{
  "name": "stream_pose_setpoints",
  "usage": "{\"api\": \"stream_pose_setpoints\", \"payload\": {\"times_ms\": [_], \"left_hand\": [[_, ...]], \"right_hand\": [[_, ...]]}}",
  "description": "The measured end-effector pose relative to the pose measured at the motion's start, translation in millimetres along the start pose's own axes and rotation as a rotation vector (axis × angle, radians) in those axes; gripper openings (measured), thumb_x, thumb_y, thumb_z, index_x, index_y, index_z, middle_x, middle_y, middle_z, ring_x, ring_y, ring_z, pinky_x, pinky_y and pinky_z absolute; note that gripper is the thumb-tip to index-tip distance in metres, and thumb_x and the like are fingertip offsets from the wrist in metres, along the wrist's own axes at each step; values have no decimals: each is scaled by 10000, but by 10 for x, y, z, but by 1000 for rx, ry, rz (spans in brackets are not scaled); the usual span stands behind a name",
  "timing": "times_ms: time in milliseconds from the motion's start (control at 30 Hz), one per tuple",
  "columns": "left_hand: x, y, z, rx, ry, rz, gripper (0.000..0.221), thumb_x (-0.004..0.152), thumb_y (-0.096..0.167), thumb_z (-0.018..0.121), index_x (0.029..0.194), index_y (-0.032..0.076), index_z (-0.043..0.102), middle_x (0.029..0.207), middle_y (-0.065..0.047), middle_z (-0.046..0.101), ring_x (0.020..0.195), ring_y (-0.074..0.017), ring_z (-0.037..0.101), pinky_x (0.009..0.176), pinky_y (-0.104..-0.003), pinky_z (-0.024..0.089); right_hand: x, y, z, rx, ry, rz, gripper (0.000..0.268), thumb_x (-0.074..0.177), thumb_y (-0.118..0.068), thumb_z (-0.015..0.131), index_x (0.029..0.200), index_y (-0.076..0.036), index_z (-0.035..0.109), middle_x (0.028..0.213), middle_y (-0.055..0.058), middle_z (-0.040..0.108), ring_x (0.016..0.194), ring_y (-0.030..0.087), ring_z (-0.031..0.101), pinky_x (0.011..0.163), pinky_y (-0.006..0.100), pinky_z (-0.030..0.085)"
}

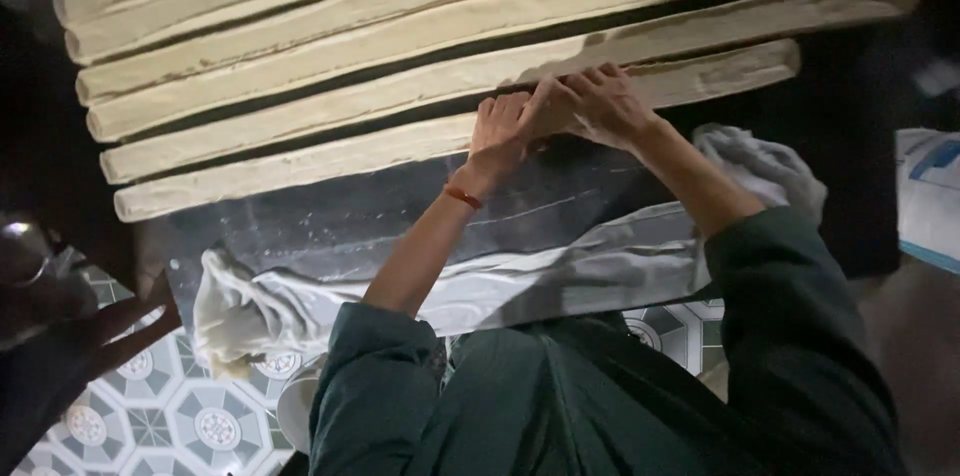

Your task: Removing long strips of tofu from a cutting machine and arranging them on a work table using a cloth for handling.

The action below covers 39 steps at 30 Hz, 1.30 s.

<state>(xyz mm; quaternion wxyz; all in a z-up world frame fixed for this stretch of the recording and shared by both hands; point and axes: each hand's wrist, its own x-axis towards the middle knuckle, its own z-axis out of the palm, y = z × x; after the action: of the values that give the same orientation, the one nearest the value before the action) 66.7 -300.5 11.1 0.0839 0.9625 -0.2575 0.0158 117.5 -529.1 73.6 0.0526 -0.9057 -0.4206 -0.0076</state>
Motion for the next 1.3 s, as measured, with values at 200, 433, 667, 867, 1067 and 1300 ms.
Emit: {"api": "stream_pose_setpoints", "payload": {"times_ms": [200,433,667,867,1067,1300], "left_hand": [[700,639,103,-50,-439,-108,884,745,404,911,1457,267,405,1339,22,549,1251,-198,542,1064,-381,375],[1239,1493,33,-60,-6,-8,983,676,486,946,1437,165,414,1176,-77,608,1068,-265,633,957,-403,486],[1695,2006,636,-268,255,115,1404,603,231,970,1666,366,63,1239,-89,641,1162,-355,643,902,-520,516],[1222,1898,-13,-287,303,193,1013,868,148,898,1601,207,202,1542,-143,423,1410,-364,482,1160,-560,462],[128,1378,-799,-441,233,160,879,872,110,921,1552,126,364,1437,-71,537,1328,-281,544,1129,-431,445],[-2398,-714,-1091,-371,389,-280,448,1059,188,614,1493,141,517,1463,-96,602,1368,-327,576,1136,-498,459]], "right_hand": [[-566,566,-197,-13,-74,38,880,781,-629,763,1503,-210,482,1290,66,583,1242,281,583,1030,464,439],[-1275,1368,-474,-46,-9,86,787,830,-695,658,1417,-180,556,1272,94,591,1240,291,585,1138,476,394],[-2166,1840,-423,-287,108,274,929,788,-486,793,1634,-262,482,1220,61,645,1128,296,672,927,461,544],[-2731,988,-550,-55,295,431,470,1005,-137,788,1404,-60,550,1225,235,666,1050,403,661,881,507,550],[-3088,266,-116,-182,-10,489,174,1135,-261,705,1043,-139,623,910,45,650,753,205,635,628,344,505],[-3005,340,-260,-671,-1280,750,436,1134,-489,437,914,-376,797,874,-119,819,748,14,806,612,215,576]]}}
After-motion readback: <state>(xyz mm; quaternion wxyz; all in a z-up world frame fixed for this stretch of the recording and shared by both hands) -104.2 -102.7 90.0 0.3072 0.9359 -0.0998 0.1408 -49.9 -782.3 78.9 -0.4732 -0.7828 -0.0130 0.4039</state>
